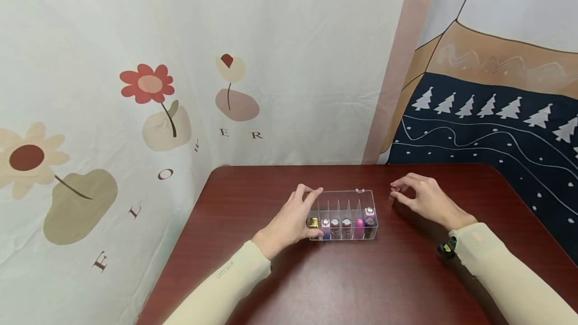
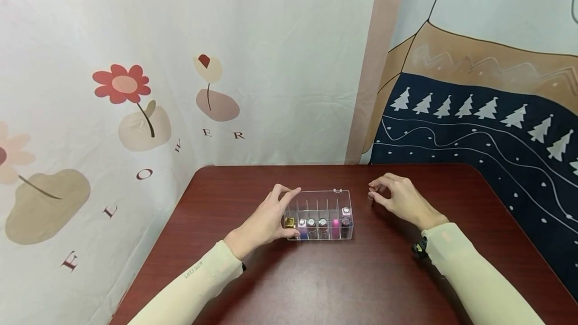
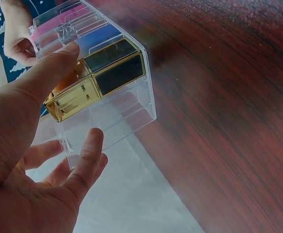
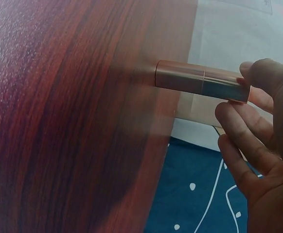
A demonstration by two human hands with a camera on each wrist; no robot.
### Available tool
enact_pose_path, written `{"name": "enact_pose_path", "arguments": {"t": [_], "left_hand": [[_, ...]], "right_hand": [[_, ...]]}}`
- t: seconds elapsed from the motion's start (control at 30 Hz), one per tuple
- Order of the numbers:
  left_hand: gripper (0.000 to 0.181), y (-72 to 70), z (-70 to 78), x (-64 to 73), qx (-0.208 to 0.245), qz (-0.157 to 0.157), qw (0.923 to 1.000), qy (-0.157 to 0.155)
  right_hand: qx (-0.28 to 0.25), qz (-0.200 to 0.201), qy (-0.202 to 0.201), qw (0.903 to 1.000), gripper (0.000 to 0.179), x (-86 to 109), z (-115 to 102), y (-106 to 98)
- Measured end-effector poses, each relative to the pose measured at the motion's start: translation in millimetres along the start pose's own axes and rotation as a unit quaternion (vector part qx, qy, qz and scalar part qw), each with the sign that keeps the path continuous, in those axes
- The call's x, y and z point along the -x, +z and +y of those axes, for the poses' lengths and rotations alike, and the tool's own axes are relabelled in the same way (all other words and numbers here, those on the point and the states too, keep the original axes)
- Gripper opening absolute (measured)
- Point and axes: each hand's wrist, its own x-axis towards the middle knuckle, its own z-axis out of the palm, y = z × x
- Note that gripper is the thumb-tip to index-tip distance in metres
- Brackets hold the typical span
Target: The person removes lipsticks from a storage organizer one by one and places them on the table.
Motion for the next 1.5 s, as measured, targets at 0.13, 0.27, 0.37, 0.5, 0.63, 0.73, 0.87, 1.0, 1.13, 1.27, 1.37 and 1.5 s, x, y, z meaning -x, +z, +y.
{"name": "enact_pose_path", "arguments": {"t": [0.13,0.27,0.37,0.5,0.63,0.73,0.87,1.0,1.13,1.27,1.37,1.5], "left_hand": [[0.117,1.1,0.0,0.5,0.005,0.001,1.0,0.001],[0.117,2.5,-0.3,0.4,0.008,0.002,1.0,0.005],[0.117,2.9,-0.4,0.2,0.01,0.001,0.9999,0.005],[0.117,3.6,-0.8,0.1,0.008,0.001,0.9999,0.007],[0.117,3.8,-1.8,0.8,0.002,0.005,0.9999,0.012],[0.117,2.9,-2.6,0.9,0.001,0.005,0.9999,0.013],[0.117,0.9,-3.4,0.1,0.009,0.001,0.9999,0.013],[0.116,-0.2,-4.5,-0.4,0.015,-0.003,0.9998,0.015],[0.116,-0.5,-5.8,-0.7,0.018,-0.002,0.9997,0.017],[0.117,-0.5,-6.6,-0.6,0.019,-0.003,0.9996,0.019],[0.117,-0.4,-6.6,-0.7,0.02,-0.002,0.9996,0.021],[0.117,-0.2,-5.7,-0.9,0.021,-0.002,0.9995,0.023]], "right_hand": [[0.003,-0.003,0.004,1.0,0.027,1.4,0,0],[0.003,-0.003,0.009,1.0,0.03,2.4,-1,-1],[0.003,-0.005,0.013,0.9999,0.033,2.9,-2,-3],[0.01,-0.003,0.012,0.9999,0.037,2.6,-4,-5],[0.016,0.002,-0.001,0.9999,0.039,0.8,-9,-8],[0.014,-0.001,-0.012,0.9998,0.04,-1.4,-17,-10],[0.01,-0.007,-0.031,0.9995,0.041,-5.3,-29,-13],[-0.004,-0.02,-0.066,0.9976,0.044,-9.2,-41,-15],[-0.002,-0.038,-0.101,0.9942,0.048,-11.9,-52,-15],[0.01,-0.059,-0.122,0.9908,0.048,-14.2,-61,-15],[0.016,-0.08,-0.129,0.9883,0.047,-15.5,-64,-14],[0.023,-0.108,-0.136,0.9845,0.042,-16.2,-65,-12]]}}
